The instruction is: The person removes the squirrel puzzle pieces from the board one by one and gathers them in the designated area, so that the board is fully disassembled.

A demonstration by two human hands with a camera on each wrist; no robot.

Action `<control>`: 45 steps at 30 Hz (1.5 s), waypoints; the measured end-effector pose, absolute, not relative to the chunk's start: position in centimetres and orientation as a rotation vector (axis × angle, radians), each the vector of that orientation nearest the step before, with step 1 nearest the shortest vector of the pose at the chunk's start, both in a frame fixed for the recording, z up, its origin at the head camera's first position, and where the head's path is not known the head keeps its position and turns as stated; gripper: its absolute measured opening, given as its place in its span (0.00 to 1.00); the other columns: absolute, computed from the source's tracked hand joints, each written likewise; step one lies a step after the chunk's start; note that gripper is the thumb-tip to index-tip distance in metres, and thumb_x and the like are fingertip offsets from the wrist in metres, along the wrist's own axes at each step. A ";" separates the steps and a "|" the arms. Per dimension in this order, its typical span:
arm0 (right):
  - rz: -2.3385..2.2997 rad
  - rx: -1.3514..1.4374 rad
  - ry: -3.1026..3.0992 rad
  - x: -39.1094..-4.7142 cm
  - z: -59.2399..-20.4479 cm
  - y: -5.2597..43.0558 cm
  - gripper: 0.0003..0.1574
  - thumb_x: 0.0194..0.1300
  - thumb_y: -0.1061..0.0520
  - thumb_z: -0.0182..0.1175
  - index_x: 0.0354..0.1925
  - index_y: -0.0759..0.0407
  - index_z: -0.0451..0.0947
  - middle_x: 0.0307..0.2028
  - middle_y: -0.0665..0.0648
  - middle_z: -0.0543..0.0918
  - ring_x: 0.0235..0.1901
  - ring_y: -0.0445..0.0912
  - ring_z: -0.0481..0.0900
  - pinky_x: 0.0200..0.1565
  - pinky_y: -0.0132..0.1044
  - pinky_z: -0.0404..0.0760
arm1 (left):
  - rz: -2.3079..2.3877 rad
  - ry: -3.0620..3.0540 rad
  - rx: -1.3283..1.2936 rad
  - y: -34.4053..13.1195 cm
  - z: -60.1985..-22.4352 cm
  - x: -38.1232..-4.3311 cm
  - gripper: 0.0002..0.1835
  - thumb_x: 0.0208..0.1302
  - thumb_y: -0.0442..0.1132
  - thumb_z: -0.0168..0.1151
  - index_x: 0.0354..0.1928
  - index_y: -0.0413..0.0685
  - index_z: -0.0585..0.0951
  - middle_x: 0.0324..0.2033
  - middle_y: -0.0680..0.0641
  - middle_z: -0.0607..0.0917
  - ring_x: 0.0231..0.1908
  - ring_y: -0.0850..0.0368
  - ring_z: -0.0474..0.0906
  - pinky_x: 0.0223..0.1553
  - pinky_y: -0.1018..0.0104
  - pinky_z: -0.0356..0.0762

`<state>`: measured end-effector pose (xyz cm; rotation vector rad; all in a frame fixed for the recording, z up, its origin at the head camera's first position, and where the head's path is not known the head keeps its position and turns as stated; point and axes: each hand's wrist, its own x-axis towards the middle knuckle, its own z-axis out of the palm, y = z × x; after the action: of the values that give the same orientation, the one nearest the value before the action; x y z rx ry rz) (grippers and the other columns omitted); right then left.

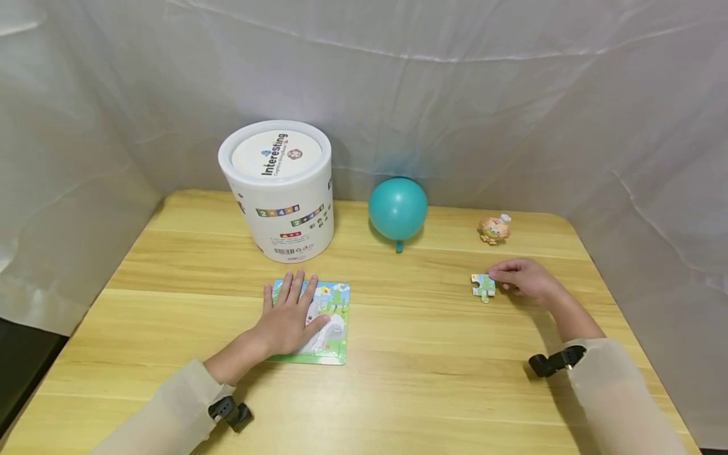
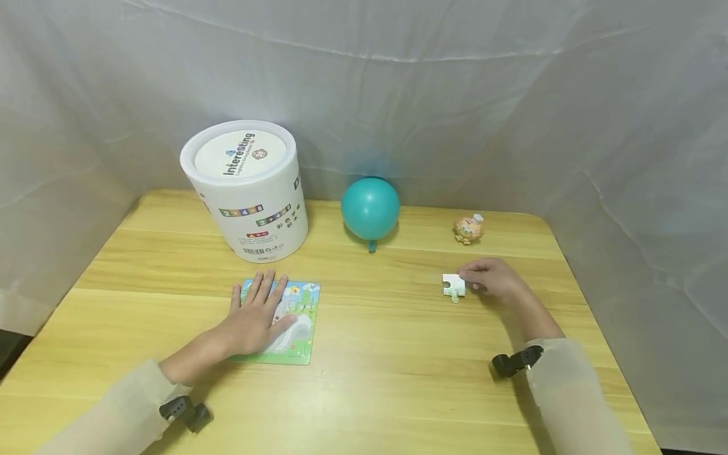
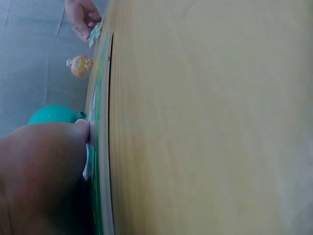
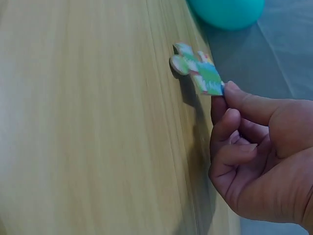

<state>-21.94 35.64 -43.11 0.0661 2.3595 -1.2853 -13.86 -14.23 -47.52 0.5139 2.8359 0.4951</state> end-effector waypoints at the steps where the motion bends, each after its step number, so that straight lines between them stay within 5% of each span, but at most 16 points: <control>1: -1.258 0.077 2.379 -22.0 -43.2 35.9 0.23 0.76 0.51 0.59 0.55 0.71 0.79 0.30 0.49 0.77 0.31 0.42 0.72 0.33 0.35 0.73 | 0.498 2.836 0.516 -14.2 -47.6 -13.9 0.47 0.76 0.68 0.42 0.82 0.43 0.45 0.79 0.34 0.36 0.78 0.33 0.28 0.68 0.26 0.21; 21: -1.050 0.088 2.624 -22.0 -44.0 36.2 0.21 0.73 0.51 0.63 0.51 0.69 0.83 0.39 0.52 0.82 0.34 0.44 0.70 0.34 0.35 0.72 | 0.495 2.834 0.507 -14.2 -47.7 -14.0 0.47 0.76 0.67 0.43 0.82 0.44 0.44 0.80 0.34 0.36 0.78 0.33 0.28 0.68 0.26 0.23; 28: -1.057 0.043 2.642 -21.7 -43.4 35.2 0.24 0.75 0.47 0.61 0.54 0.67 0.82 0.45 0.59 0.83 0.40 0.47 0.73 0.39 0.36 0.74 | 0.564 2.801 0.477 -14.0 -46.3 -13.9 0.47 0.75 0.63 0.50 0.81 0.43 0.46 0.79 0.33 0.38 0.78 0.32 0.29 0.68 0.25 0.24; 45: -1.193 -0.297 2.558 -21.5 -41.6 23.1 0.19 0.74 0.52 0.62 0.54 0.65 0.82 0.37 0.65 0.85 0.35 0.57 0.82 0.35 0.44 0.81 | 0.635 2.874 0.465 -16.8 -45.5 -13.2 0.47 0.73 0.61 0.56 0.79 0.35 0.53 0.77 0.27 0.46 0.77 0.28 0.38 0.69 0.25 0.36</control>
<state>-21.47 23.12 -41.63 -0.2966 2.5577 -1.1930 -13.24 -16.83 -45.53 0.4653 2.8741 0.6355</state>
